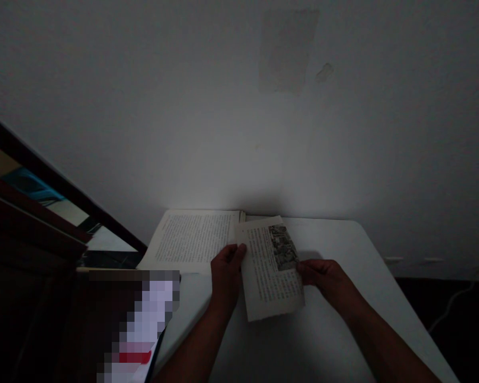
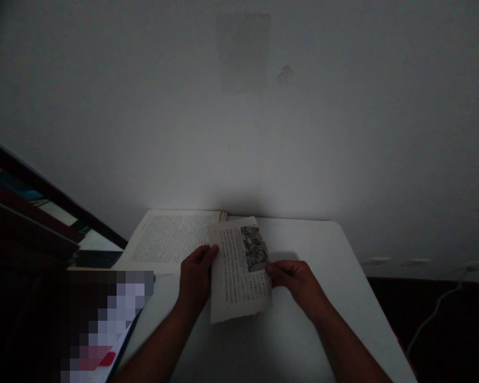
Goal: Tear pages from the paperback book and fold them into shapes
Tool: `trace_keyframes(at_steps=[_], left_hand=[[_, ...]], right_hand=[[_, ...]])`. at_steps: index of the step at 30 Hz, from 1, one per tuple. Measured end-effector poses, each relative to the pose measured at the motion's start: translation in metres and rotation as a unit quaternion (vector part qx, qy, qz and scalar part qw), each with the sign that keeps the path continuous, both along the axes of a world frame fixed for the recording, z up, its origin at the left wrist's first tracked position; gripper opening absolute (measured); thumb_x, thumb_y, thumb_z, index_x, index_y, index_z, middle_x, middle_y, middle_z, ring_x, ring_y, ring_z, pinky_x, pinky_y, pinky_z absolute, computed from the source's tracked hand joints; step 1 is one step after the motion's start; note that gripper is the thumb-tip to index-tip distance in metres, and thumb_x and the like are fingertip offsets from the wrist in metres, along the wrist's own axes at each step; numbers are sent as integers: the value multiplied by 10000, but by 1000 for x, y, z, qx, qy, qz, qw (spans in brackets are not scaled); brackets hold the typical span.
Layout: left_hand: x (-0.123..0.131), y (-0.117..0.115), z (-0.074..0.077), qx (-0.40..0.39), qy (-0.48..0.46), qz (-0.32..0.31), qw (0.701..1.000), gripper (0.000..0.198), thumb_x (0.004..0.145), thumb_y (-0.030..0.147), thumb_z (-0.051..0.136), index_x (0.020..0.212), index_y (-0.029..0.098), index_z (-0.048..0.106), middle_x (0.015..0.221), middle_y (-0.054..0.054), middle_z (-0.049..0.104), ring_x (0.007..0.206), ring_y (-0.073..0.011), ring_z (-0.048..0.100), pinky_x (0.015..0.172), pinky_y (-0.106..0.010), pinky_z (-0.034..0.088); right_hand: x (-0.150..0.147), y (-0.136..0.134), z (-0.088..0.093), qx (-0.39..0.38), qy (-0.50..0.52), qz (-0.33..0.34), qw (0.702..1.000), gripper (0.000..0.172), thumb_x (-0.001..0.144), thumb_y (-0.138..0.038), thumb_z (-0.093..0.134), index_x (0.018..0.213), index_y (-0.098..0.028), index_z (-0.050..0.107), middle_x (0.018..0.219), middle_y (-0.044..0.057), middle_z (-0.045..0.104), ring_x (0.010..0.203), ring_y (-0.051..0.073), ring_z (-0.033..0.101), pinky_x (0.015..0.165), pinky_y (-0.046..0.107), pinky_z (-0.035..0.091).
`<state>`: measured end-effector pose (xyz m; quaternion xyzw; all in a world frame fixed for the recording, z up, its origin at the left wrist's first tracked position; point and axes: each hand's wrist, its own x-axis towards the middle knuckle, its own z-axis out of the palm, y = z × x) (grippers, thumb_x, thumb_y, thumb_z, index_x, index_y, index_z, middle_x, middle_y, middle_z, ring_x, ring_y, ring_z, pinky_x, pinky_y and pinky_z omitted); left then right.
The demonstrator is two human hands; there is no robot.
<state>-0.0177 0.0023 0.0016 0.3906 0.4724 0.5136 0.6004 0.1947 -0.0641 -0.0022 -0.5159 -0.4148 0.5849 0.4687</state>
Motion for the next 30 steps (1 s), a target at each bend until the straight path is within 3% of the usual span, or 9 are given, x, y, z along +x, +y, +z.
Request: trace_keyframes(at_steps=[7,20,30], left_hand=[[1,0,-5,4,-17,1,1000,245,708,367,691,746,129,646,694,-25,645,590,-119,563,572,-232,455],[-1,0,-1,-8,-20,20,1000,241,690,348,701,761,124,650,674,-32,642,565,-128,567,556,-247,469],[1,2,-5,-4,-46,18,999,254,670,359,716,743,127,645,671,-30,648,584,-139,593,579,-255,476]], right_hand=[[-1,-3,2,-9,-42,-40,998,253,729,-367,681,819,-143,756,663,57,718,645,178,626,653,300,465],[-3,-2,8,0,-41,-5,999,269,765,-367,644,899,-157,744,747,61,734,716,194,645,718,320,484],[-1,-2,0,2,-93,-28,995,250,748,-373,641,824,-162,752,682,45,717,652,171,623,646,282,469]])
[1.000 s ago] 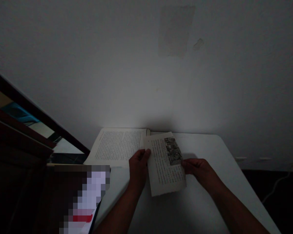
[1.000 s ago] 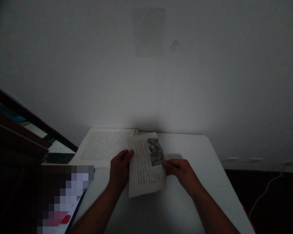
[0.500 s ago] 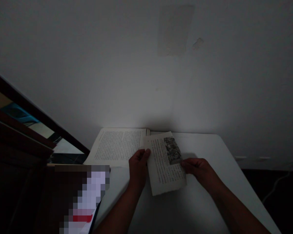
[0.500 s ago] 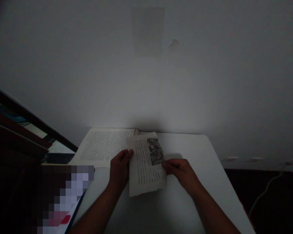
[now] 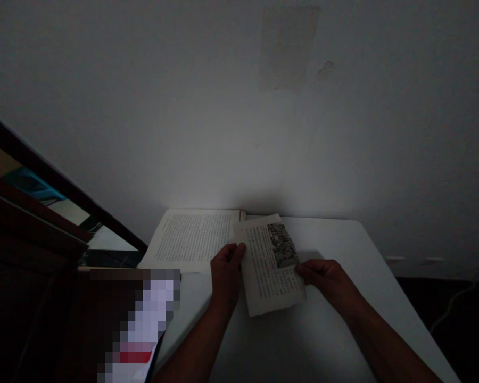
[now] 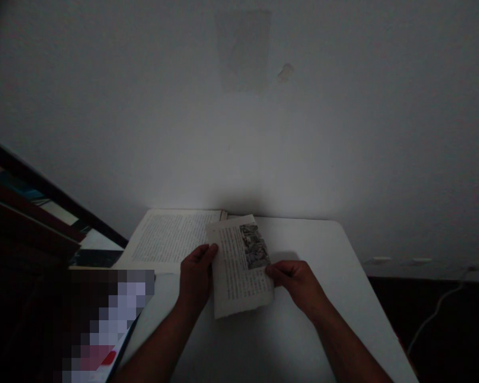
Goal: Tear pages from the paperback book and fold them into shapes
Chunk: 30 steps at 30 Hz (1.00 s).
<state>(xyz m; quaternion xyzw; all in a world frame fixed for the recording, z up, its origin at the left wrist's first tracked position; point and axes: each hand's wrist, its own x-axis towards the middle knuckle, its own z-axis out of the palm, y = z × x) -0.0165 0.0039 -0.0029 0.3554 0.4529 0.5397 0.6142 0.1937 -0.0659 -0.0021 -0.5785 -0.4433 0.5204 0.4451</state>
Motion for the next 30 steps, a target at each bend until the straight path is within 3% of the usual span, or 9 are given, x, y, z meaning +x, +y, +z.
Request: trace_keyframes(at_steps=[9,21,30], left_hand=[[-3,-1,5,-1,7,-3,1000,257,689,362,702,774,126,650,699,-38,664,591,-145,605,581,-258,486],[-2,1,2,10,-10,6,1000,218,692,336,702,741,132,641,677,-23,648,587,-128,587,569,-239,466],[-4,1,6,5,-26,14,1000,260,685,364,700,775,129,634,701,-33,654,603,-153,609,577,-265,484]], right_hand=[[-3,0,10,-8,23,27,999,291,754,-385,636,888,-151,744,751,66,731,731,210,648,708,327,486],[-2,0,5,-3,4,28,1000,249,752,-386,639,794,-168,753,712,51,730,656,179,632,644,292,474],[-2,-2,9,5,14,54,998,311,766,-406,618,899,-152,738,757,61,724,711,194,631,687,310,474]])
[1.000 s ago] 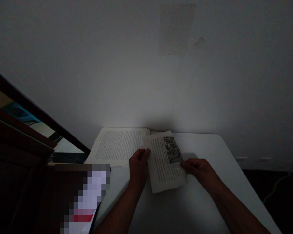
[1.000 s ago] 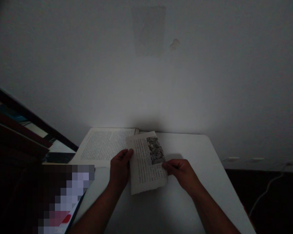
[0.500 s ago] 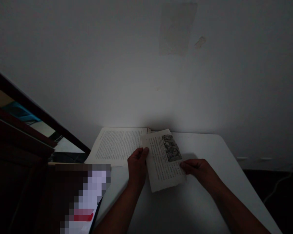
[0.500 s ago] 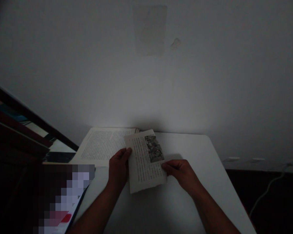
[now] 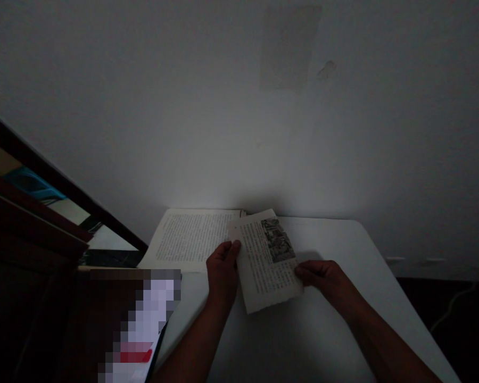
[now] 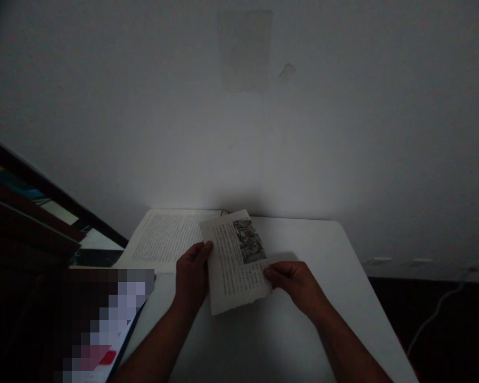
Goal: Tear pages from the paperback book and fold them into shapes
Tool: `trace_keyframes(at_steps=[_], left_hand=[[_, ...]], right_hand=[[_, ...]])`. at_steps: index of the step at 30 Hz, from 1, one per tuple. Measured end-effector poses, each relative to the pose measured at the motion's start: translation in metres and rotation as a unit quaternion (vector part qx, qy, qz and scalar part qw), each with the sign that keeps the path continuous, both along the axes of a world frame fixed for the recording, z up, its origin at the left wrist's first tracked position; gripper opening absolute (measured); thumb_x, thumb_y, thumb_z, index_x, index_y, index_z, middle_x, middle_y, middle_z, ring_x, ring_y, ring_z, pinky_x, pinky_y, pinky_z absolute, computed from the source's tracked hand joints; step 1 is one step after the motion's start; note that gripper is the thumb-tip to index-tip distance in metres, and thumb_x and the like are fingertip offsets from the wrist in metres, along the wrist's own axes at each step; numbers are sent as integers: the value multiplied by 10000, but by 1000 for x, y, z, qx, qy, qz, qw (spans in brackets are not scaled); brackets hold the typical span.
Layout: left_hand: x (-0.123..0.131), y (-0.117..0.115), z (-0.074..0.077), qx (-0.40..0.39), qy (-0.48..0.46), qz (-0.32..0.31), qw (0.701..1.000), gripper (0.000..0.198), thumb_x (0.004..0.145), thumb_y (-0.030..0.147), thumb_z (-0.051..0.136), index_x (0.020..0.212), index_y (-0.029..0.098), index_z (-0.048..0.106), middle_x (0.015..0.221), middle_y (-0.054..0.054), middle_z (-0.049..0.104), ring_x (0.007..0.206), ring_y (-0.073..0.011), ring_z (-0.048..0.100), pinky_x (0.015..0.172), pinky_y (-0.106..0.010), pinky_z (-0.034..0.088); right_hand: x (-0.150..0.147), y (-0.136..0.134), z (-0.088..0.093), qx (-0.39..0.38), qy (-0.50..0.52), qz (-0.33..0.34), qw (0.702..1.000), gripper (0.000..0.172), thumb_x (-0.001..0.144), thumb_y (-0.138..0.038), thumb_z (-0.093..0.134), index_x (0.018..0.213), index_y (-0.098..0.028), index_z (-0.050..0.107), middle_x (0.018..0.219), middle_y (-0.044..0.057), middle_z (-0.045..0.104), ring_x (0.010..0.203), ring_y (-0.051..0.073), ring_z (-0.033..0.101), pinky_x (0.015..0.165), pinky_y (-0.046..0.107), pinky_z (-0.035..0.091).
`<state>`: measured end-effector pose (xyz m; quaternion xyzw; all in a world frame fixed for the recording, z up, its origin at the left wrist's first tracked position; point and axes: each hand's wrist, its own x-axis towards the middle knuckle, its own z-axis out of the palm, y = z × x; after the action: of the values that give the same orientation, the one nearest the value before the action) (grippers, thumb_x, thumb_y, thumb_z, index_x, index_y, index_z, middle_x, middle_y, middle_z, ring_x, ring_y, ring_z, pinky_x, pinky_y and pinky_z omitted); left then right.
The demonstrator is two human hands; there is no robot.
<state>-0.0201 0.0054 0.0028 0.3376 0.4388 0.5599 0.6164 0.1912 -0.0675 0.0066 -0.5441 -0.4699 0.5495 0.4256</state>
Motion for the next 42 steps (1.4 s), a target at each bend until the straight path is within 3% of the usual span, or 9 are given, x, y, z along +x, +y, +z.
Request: trace_keyframes(at_steps=[8,31,36,42], left_hand=[[0,1,0,-4,5,7,1000,283,664,381,715,772,133,629,690,-34,651,601,-159,607,563,-261,479],[-1,1,3,-11,-24,20,999,203,683,330,705,739,149,632,674,-3,638,568,-125,585,553,-239,465],[-1,2,4,-17,-18,16,1000,214,682,335,710,732,144,628,641,8,616,547,-115,565,530,-227,445],[-1,2,-2,-19,-25,-39,999,210,695,330,704,758,140,642,673,-11,632,589,-125,580,585,-244,454]], right_hand=[[1,0,-4,-2,-56,-31,998,267,747,-402,630,670,-161,716,614,22,675,590,160,579,589,272,428],[3,2,-10,-11,-12,-16,1000,238,705,-402,680,686,-168,723,626,36,702,570,164,630,605,292,500],[1,1,-2,-5,21,-11,1000,251,731,-388,668,841,-176,746,761,50,728,687,185,638,678,314,508],[2,2,-3,-5,87,-16,996,335,783,-401,622,991,-155,714,821,73,725,719,191,638,787,362,474]])
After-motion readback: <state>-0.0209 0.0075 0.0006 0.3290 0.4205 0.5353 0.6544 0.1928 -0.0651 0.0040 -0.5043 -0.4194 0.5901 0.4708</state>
